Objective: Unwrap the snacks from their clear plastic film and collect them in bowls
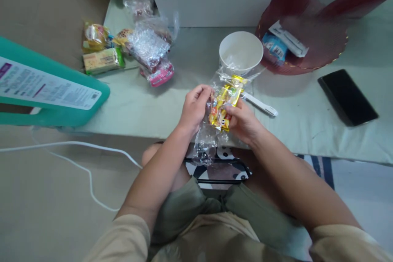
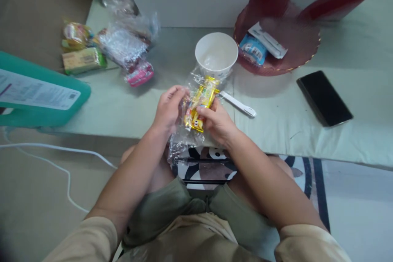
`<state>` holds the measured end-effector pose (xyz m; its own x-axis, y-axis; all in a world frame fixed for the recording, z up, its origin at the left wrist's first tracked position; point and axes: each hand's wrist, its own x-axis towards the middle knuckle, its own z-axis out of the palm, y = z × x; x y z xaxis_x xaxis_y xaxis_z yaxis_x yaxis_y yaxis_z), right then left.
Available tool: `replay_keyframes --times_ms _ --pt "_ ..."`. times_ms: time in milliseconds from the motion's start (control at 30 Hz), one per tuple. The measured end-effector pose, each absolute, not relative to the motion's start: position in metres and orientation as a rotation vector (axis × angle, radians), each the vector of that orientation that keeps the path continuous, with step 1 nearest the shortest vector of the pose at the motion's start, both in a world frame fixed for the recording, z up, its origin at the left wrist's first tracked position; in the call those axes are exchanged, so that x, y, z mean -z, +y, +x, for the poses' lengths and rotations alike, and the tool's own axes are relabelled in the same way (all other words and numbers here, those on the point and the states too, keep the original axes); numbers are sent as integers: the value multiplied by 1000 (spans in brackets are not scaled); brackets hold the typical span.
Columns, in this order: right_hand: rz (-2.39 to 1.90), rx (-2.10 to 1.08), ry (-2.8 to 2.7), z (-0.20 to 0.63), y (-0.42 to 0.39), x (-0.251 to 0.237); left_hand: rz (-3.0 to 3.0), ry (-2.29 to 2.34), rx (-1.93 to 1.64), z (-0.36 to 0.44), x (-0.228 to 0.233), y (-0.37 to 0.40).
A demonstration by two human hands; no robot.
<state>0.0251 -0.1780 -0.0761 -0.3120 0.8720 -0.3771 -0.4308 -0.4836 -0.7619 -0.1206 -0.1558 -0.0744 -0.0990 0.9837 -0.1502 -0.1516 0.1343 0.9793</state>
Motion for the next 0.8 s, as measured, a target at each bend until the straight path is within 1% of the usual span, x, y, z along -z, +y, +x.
replay_keyframes --times_ms 133,200,300,400,467,500,600,633,733,800 --pt "-890 -2034 -559 28 -178 74 444 999 -1245 -126 63 -147" --pt "-872 -1993 -514 29 -178 74 331 918 -1300 -131 56 -145" --pt "-893 -1821 -489 33 -178 71 260 876 -1383 -141 48 -144" --pt "-1003 -1584 -617 48 -174 59 283 891 -1419 -148 48 -142" --pt "-1139 -1356 -830 66 -163 44 351 918 -1418 -152 51 -140" --pt "-1213 -1198 -966 76 -154 35 395 947 -1411 -153 52 -139" --pt "-1395 -513 -1359 105 -115 3 548 1056 -1367 -154 56 -136" --pt "-1531 -390 -1464 113 -100 -7 595 1074 -1353 -154 57 -136" --pt "-2026 -224 -1660 129 -59 -30 676 1054 -1316 -153 57 -135" --pt "-2246 -163 -1698 135 -44 -37 701 1031 -1298 -152 57 -135"
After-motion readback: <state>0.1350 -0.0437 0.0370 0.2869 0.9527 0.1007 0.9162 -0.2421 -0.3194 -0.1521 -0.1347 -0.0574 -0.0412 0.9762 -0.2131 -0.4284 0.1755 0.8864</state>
